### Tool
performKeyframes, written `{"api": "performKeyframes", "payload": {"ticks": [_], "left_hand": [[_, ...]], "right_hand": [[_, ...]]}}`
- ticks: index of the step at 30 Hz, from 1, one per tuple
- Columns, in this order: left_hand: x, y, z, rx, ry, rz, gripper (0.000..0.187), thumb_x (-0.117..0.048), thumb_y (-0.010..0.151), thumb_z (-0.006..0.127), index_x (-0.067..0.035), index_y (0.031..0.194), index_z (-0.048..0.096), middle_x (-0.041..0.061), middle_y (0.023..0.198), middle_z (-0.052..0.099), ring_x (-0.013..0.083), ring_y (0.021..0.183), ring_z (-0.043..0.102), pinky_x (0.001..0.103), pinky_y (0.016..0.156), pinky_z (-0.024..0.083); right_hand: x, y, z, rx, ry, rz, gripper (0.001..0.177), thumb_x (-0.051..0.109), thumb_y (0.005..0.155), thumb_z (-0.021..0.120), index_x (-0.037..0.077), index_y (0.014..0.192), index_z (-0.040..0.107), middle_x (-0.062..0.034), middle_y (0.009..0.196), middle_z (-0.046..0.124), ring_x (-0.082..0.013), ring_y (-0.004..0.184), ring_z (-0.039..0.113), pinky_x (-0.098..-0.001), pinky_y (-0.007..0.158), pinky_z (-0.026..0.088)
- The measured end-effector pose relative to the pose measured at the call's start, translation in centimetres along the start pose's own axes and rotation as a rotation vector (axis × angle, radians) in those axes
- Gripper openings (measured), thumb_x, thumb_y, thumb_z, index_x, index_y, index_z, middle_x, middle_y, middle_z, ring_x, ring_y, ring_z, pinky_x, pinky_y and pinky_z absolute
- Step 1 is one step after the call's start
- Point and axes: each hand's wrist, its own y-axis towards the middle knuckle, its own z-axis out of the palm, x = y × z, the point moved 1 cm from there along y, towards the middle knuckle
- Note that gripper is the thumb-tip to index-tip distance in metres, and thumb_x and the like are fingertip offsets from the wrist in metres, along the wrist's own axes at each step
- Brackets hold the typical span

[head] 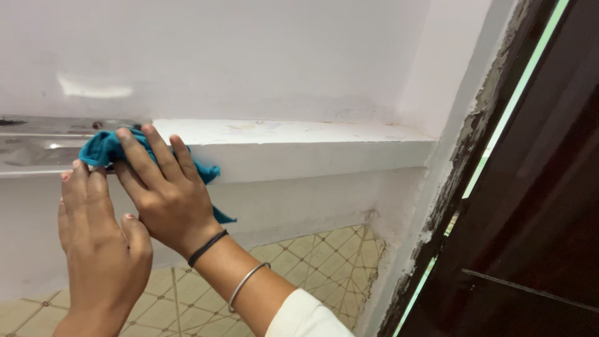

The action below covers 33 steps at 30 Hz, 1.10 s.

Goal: The person wipes down a wall shelf with a cloth, places a small metal plate and a bottle onto the shelf, and wipes several containers and jars with the cloth.

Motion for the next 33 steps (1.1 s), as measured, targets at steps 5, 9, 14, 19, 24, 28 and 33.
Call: {"api": "performKeyframes", "payload": {"ticks": [5, 9, 14, 19, 24, 28, 33], "left_hand": [[0.5, -0.5, -1.2, 0.027, 0.028, 0.016, 0.078, -0.011, 0.086, 0.058, 0.006, 0.158, 0.030, 0.030, 0.167, 0.025, 0.0431, 0.159, 0.018, 0.059, 0.126, 0.018], [-0.6, -1.7, -0.9, 0.041, 0.024, 0.091, 0.080, -0.012, 0.084, 0.058, 0.006, 0.157, 0.030, 0.027, 0.166, 0.027, 0.0397, 0.158, 0.019, 0.055, 0.126, 0.017], [-1.3, -3.9, -0.3, 0.106, 0.037, 0.147, 0.081, -0.011, 0.081, 0.058, 0.005, 0.155, 0.031, 0.027, 0.164, 0.028, 0.0377, 0.155, 0.023, 0.052, 0.125, 0.018], [-0.2, -7.0, 1.4, 0.332, -0.011, 0.134, 0.076, -0.013, 0.081, 0.059, 0.000, 0.150, 0.034, 0.022, 0.158, 0.035, 0.0337, 0.149, 0.028, 0.049, 0.121, 0.020], [3.1, -12.0, 6.3, 0.476, -0.249, -0.129, 0.086, -0.022, 0.077, 0.071, -0.006, 0.153, 0.035, 0.020, 0.150, 0.045, 0.0345, 0.140, 0.043, 0.045, 0.112, 0.034], [4.0, -16.1, 11.9, 0.615, -0.557, -0.279, 0.105, -0.033, 0.071, 0.089, -0.006, 0.155, 0.033, 0.022, 0.136, 0.056, 0.0322, 0.125, 0.061, 0.041, 0.101, 0.048], [1.4, -17.0, 11.6, 0.776, -0.490, -0.527, 0.086, -0.034, 0.064, 0.095, -0.021, 0.140, 0.058, 0.008, 0.119, 0.067, 0.0245, 0.101, 0.069, 0.037, 0.087, 0.061]], "right_hand": [[-0.8, -0.4, 0.3, 0.098, 0.005, -0.095, 0.033, 0.013, 0.111, 0.055, 0.009, 0.139, 0.072, -0.0064, 0.167, 0.040, -0.0286, 0.161, 0.028, -0.0459, 0.139, 0.013], [-1.9, -3.5, 0.0, 0.041, 0.072, -0.086, 0.042, 0.001, 0.108, 0.051, 0.012, 0.145, 0.070, -0.0041, 0.167, 0.037, -0.0237, 0.161, 0.028, -0.0423, 0.139, 0.016], [-2.3, -6.8, 0.3, 0.048, 0.136, -0.016, 0.043, -0.005, 0.106, 0.055, 0.014, 0.143, 0.068, -0.0107, 0.168, 0.036, -0.0247, 0.160, 0.028, -0.0444, 0.136, 0.021], [-2.2, -12.2, -1.0, 0.381, 0.311, 0.246, 0.048, -0.010, 0.083, 0.053, 0.003, 0.125, 0.073, -0.0198, 0.146, 0.058, -0.0350, 0.139, 0.053, -0.0450, 0.120, 0.038], [-2.3, -16.7, -3.9, 0.367, 0.879, 0.916, 0.043, -0.009, 0.086, 0.048, 0.000, 0.119, 0.074, -0.0157, 0.119, 0.077, -0.0227, 0.111, 0.074, -0.0318, 0.097, 0.057], [-1.0, -16.1, -7.9, 0.464, 0.918, 1.099, 0.024, 0.003, 0.095, 0.061, 0.004, 0.115, 0.074, -0.0099, 0.105, 0.079, -0.0137, 0.094, 0.073, -0.0278, 0.083, 0.057], [-1.9, -15.5, -12.4, 0.476, 0.784, 1.056, 0.021, 0.004, 0.093, 0.064, 0.003, 0.111, 0.075, -0.0061, 0.097, 0.078, -0.0132, 0.086, 0.073, -0.0275, 0.076, 0.057]]}}
